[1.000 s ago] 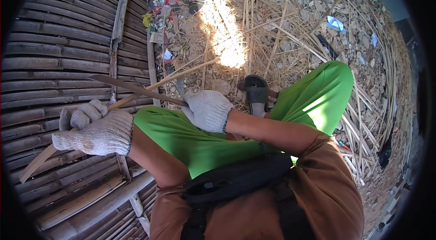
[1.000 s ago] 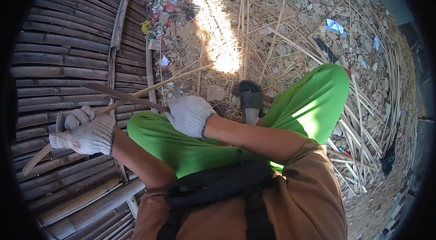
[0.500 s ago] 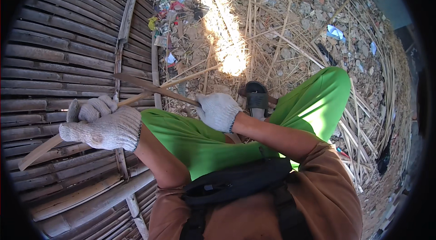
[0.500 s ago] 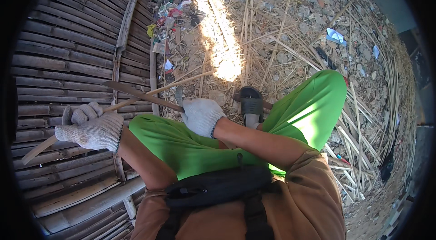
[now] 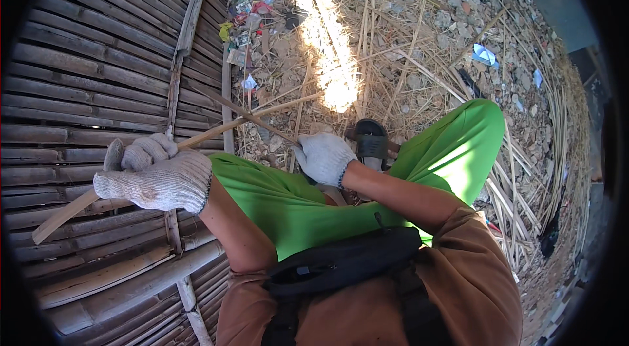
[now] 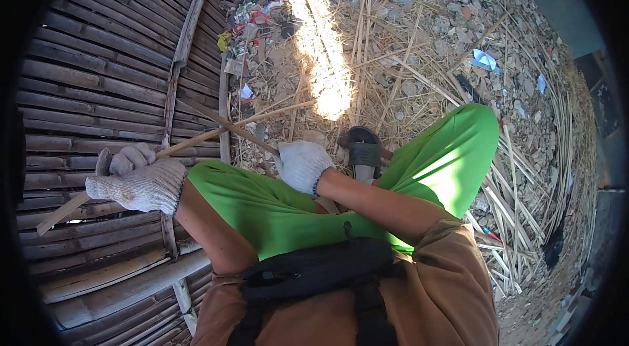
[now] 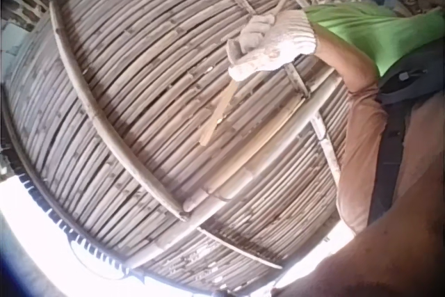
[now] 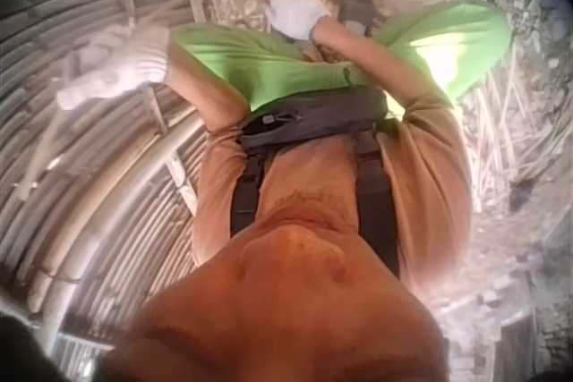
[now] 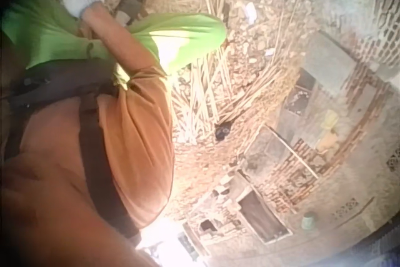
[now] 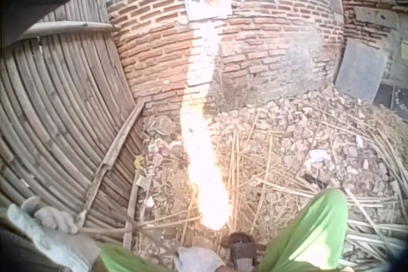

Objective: The person shapes bamboo slats by peeling thin layers with a small knife and shaving the edges with a large metal tool.

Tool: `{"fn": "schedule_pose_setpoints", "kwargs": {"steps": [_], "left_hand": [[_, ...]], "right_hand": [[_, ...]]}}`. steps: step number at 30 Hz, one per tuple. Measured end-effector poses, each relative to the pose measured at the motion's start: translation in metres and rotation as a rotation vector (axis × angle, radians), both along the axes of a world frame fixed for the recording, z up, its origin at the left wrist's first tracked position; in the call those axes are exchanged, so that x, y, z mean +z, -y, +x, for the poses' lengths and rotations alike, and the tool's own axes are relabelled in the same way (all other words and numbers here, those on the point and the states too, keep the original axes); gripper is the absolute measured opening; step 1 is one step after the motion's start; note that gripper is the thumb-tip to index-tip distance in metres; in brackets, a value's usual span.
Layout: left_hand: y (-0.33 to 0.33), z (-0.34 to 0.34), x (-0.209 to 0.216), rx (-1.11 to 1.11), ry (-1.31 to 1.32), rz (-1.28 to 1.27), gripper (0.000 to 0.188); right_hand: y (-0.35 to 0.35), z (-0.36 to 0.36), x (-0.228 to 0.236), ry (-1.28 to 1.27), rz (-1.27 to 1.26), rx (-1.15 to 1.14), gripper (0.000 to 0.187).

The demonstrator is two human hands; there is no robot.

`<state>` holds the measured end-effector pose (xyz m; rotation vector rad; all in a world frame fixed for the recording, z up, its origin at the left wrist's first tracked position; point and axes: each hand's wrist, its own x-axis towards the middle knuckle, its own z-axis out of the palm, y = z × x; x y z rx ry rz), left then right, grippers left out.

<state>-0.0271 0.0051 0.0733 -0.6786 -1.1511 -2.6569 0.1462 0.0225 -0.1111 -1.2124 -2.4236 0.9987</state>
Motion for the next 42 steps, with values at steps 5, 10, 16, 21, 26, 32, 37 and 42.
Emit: {"fn": "schedule_pose_setpoints", "kwargs": {"steps": [5, 10, 16, 21, 26, 32, 37, 42], "left_hand": [[-0.004, 0.004, -0.002, -0.002, -0.109, -0.068, 0.064], [-0.008, 0.007, 0.004, -0.01, -0.09, -0.098, 0.06], [-0.015, 0.011, 0.005, 0.012, -0.066, -0.066, 0.061], [-0.023, 0.008, 0.013, 0.067, -0.061, -0.093, 0.062], [-0.023, 0.0, 0.007, 0.087, -0.005, -0.084, 0.058], [-0.022, -0.007, 0.011, 0.113, 0.001, -0.113, 0.058], [-0.04, 0.008, 0.019, 0.083, -0.002, -0.096, 0.054], [-0.037, 0.001, 0.013, 0.093, -0.04, -0.08, 0.056]], "right_hand": [[0.014, -0.022, 0.057, -0.187, 0.095, 0.03, 0.03], [-0.023, 0.021, -0.04, 0.11, -0.051, -0.068, 0.034], [-0.028, 0.016, -0.025, 0.067, -0.105, -0.1, 0.038], [-0.016, -0.014, 0.009, -0.151, -0.016, 0.05, 0.036], [-0.053, 0.026, -0.09, 0.134, -0.131, -0.066, 0.042], [-0.028, -0.019, 0.01, -0.124, -0.056, -0.005, 0.032], [-0.063, 0.016, -0.106, 0.191, -0.195, -0.152, 0.031], [-0.071, 0.048, -0.168, 0.31, -0.298, -0.224, 0.036]]}}
